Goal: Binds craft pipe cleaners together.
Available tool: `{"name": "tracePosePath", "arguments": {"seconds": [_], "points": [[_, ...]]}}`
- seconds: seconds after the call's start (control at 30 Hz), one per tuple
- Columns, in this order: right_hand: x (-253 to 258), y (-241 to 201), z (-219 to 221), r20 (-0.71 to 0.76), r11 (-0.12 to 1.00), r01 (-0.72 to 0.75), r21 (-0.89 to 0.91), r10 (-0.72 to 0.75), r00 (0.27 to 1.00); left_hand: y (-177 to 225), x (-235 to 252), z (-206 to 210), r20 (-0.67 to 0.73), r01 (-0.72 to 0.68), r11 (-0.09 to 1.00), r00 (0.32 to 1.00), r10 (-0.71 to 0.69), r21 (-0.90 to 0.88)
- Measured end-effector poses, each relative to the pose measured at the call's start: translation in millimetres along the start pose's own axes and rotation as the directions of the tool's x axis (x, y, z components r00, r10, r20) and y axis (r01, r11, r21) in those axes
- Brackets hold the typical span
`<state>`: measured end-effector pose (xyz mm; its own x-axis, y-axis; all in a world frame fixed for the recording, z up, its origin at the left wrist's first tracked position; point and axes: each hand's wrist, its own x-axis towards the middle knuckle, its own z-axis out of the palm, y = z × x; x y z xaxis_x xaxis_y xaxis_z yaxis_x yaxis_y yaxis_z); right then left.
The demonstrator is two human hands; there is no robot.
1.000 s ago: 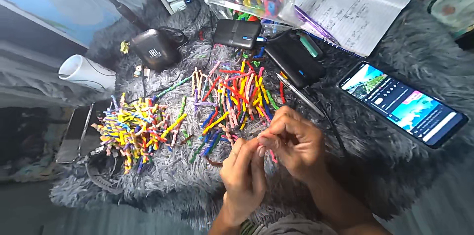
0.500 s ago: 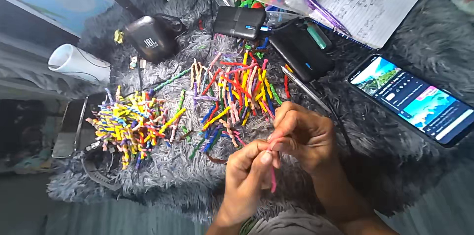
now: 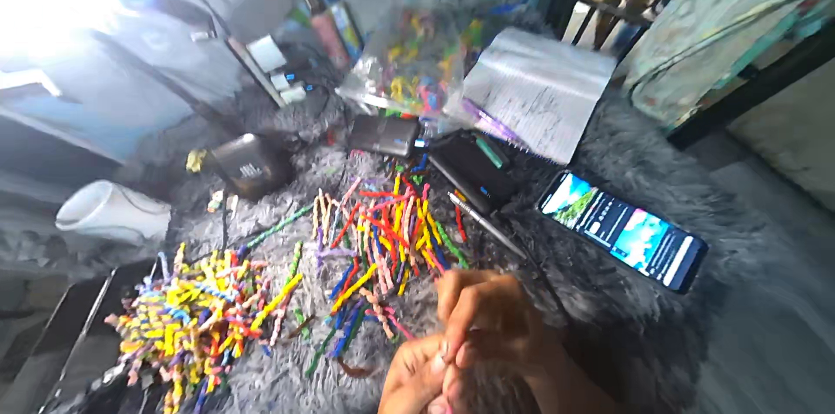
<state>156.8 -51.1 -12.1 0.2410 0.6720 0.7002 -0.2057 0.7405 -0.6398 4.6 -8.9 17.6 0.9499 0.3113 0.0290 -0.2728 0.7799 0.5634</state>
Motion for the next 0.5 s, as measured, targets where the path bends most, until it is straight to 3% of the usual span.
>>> {"name": "tracePosePath", "arguments": {"seconds": [0.07,0.1,0.13,0.17,0.2,0.23,0.27,0.3,0.37,0.5], "points": [[-0.7,0.2,0.4,-0.066,0.997,0.027,-0.078,-0.032,0.997,-3.2,1.9,-1.9,-0.005,-0.048,0.991,0.999,0.048,0.125],[-1.7,-0.7,2.1,-0.11,0.991,0.027,-0.132,-0.042,0.993,-6.1,2.0,-1.2,-0.028,-0.134,0.936,0.988,0.151,0.324],[-3.0,-2.2,4.4,-0.152,0.979,0.023,-0.2,-0.054,0.987,-9.2,1.6,-1.0,-0.023,-0.23,0.798,0.956,0.292,0.557],[-4.1,-3.6,7.0,-0.186,0.961,0.023,-0.275,-0.076,0.98,-11.8,1.3,-2.4,0.038,-0.301,0.542,0.896,0.442,0.785],[-5.5,-5.2,10.4,-0.212,0.94,0.021,-0.341,-0.099,0.972,-14.2,1.6,-4.0,0.15,-0.315,0.211,0.815,0.56,0.925],[-7.1,-6.1,14.2,-0.229,0.918,0.021,-0.397,-0.122,0.966,-16.8,2.2,-6.1,0.278,-0.288,-0.088,0.729,0.626,0.953],[-8.9,-6.3,18.4,-0.239,0.9,0.019,-0.435,-0.136,0.962,-17.7,1.2,-8.1,0.369,-0.241,-0.282,0.674,0.64,0.929],[-10.3,-6.5,21.7,-0.242,0.891,0.015,-0.454,-0.139,0.96,-17.7,-0.3,-9.3,0.413,-0.209,-0.372,0.643,0.645,0.905],[-11.3,-7.1,25.3,-0.232,0.893,0.007,-0.45,-0.125,0.965,-17.7,-4.2,-9.3,0.414,-0.211,-0.369,0.634,0.653,0.905],[-13.6,-12.1,29.2,-0.211,0.941,-0.002,-0.338,-0.073,0.975,-20.2,-13.0,-5.6,0.28,-0.346,-0.028,0.706,0.65,0.938]]}}
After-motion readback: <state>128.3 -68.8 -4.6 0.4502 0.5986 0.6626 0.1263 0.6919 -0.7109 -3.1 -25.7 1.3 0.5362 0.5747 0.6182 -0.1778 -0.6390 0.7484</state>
